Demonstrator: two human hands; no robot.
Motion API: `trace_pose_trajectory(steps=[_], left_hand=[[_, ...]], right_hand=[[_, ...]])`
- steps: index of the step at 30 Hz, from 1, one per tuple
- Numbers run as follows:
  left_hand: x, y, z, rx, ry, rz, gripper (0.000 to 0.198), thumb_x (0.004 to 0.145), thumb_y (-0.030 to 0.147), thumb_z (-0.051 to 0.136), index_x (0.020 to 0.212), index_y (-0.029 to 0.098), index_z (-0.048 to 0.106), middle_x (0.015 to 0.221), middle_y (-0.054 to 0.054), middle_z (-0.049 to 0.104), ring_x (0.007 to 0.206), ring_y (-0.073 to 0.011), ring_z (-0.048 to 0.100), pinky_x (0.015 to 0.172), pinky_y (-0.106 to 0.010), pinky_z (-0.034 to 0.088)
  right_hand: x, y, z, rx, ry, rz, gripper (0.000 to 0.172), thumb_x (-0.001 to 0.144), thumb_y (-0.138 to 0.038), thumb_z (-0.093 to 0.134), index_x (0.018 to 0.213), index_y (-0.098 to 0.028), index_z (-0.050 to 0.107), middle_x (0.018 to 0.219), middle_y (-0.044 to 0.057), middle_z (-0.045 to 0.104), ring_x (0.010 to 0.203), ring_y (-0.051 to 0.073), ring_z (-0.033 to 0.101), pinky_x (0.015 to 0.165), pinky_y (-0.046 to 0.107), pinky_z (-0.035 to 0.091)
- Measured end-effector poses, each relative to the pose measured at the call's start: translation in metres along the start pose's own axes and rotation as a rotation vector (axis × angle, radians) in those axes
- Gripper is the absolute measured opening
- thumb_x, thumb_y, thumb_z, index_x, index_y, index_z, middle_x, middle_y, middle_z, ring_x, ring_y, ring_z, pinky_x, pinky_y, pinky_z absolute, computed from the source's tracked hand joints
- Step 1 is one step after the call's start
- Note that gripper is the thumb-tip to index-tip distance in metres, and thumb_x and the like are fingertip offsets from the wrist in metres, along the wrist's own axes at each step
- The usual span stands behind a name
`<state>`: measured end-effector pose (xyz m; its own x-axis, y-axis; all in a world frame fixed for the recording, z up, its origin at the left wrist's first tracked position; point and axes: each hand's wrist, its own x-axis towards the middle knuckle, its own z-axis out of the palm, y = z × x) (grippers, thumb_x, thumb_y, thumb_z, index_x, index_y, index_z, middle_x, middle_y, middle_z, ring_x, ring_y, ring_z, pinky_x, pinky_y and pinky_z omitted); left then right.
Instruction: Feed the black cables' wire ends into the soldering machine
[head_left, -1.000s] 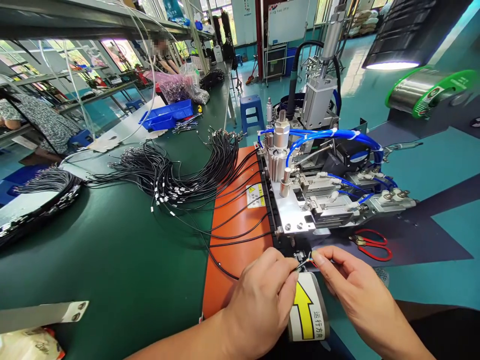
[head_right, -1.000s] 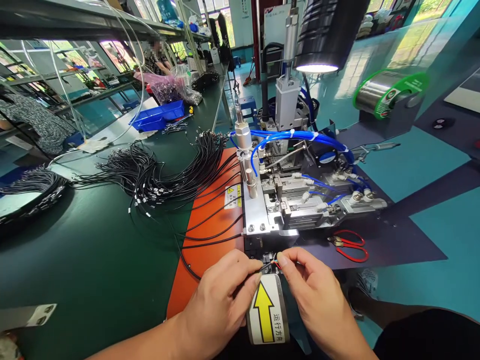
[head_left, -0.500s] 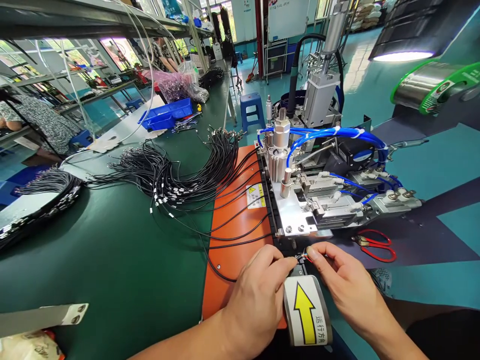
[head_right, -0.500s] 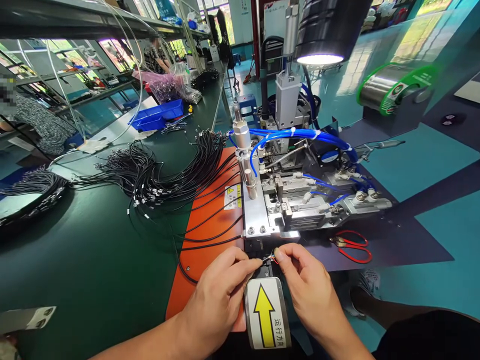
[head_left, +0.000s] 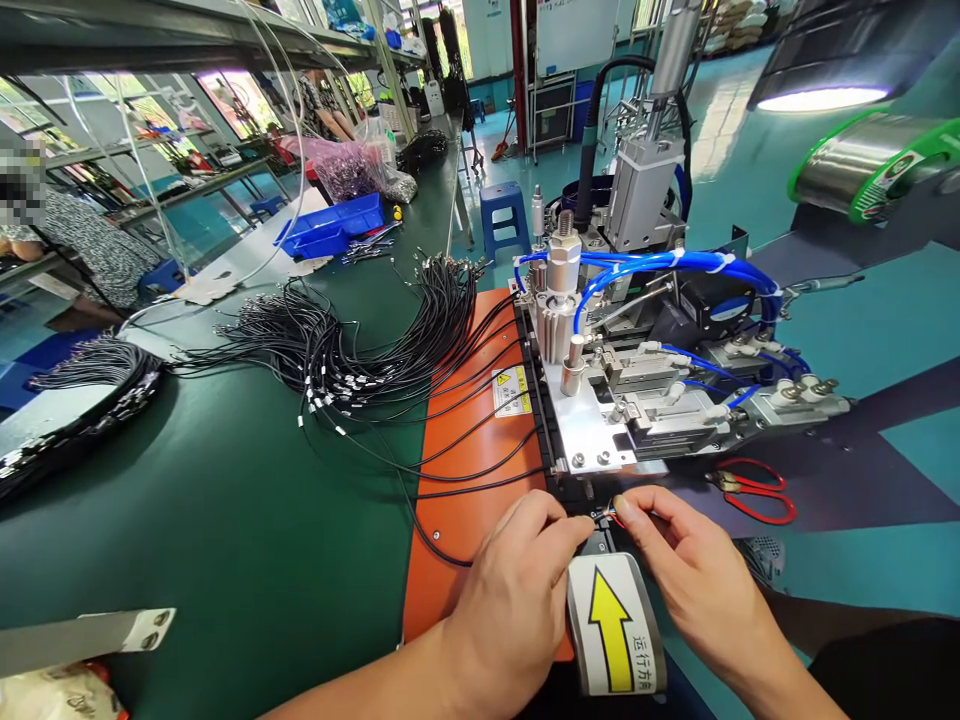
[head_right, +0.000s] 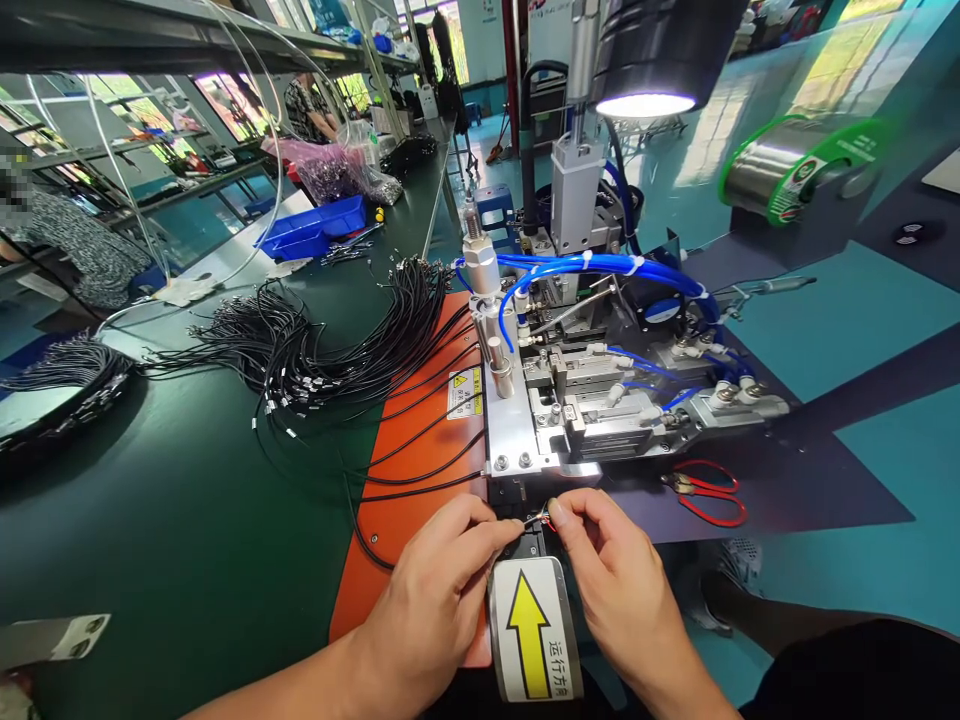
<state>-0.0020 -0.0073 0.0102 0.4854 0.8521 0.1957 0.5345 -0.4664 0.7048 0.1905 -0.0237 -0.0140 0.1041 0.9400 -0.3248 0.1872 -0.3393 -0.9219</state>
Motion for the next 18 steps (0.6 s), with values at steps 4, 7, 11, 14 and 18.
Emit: trace_pose_trajectory(steps=[4, 7, 11, 14, 18], left_hand=[[0.0, 0.0002, -0.0008, -0.004, -0.01, -0.006, 0.032, 0.096, 0.006, 0.048, 0.116, 0.021, 0.069, 0.097, -0.007, 0.058, 0.086, -0.0186, 0.057, 0.075, -0.03, 0.054], [0.0007, 0.0004, -0.0009, 0.004, -0.014, -0.013, 0.033, 0.095, 0.005, 0.049, 0.116, 0.021, 0.069, 0.097, -0.006, 0.058, 0.086, -0.0186, 0.057, 0.075, -0.03, 0.054], [0.0014, 0.0003, -0.0004, 0.018, -0.004, -0.008, 0.031, 0.095, 0.006, 0.049, 0.115, 0.02, 0.069, 0.096, -0.007, 0.058, 0.085, -0.0189, 0.057, 0.074, -0.03, 0.054], [0.0013, 0.0005, -0.0001, 0.052, 0.002, 0.002, 0.03, 0.095, 0.007, 0.05, 0.114, 0.02, 0.069, 0.096, -0.007, 0.059, 0.085, -0.0195, 0.058, 0.073, -0.031, 0.055], [0.0017, 0.0013, -0.0001, 0.133, 0.033, 0.036, 0.027, 0.094, 0.008, 0.051, 0.111, 0.018, 0.07, 0.094, -0.008, 0.06, 0.083, -0.0208, 0.058, 0.073, -0.033, 0.055]], right_hand=[[0.0003, 0.002, 0.0009, 0.008, 0.002, 0.002, 0.037, 0.094, -0.06, 0.055, 0.093, -0.024, 0.063, 0.077, 0.0, 0.06, 0.069, 0.016, 0.052, 0.058, 0.024, 0.046], [-0.0003, 0.0032, 0.0014, 0.006, 0.004, 0.009, 0.037, 0.093, -0.06, 0.056, 0.094, -0.024, 0.064, 0.078, 0.0, 0.062, 0.07, 0.017, 0.054, 0.059, 0.025, 0.047], [-0.0011, 0.004, 0.0006, -0.001, 0.01, 0.015, 0.038, 0.092, -0.06, 0.057, 0.096, -0.023, 0.065, 0.077, 0.001, 0.064, 0.068, 0.018, 0.055, 0.056, 0.025, 0.046], [-0.0013, 0.0039, -0.0004, -0.012, 0.011, 0.019, 0.038, 0.092, -0.06, 0.057, 0.096, -0.023, 0.066, 0.077, 0.001, 0.064, 0.069, 0.018, 0.055, 0.055, 0.024, 0.046], [-0.0017, 0.0017, -0.0002, -0.028, 0.007, 0.026, 0.038, 0.092, -0.061, 0.056, 0.093, -0.024, 0.065, 0.077, 0.0, 0.063, 0.069, 0.017, 0.054, 0.058, 0.025, 0.046]])
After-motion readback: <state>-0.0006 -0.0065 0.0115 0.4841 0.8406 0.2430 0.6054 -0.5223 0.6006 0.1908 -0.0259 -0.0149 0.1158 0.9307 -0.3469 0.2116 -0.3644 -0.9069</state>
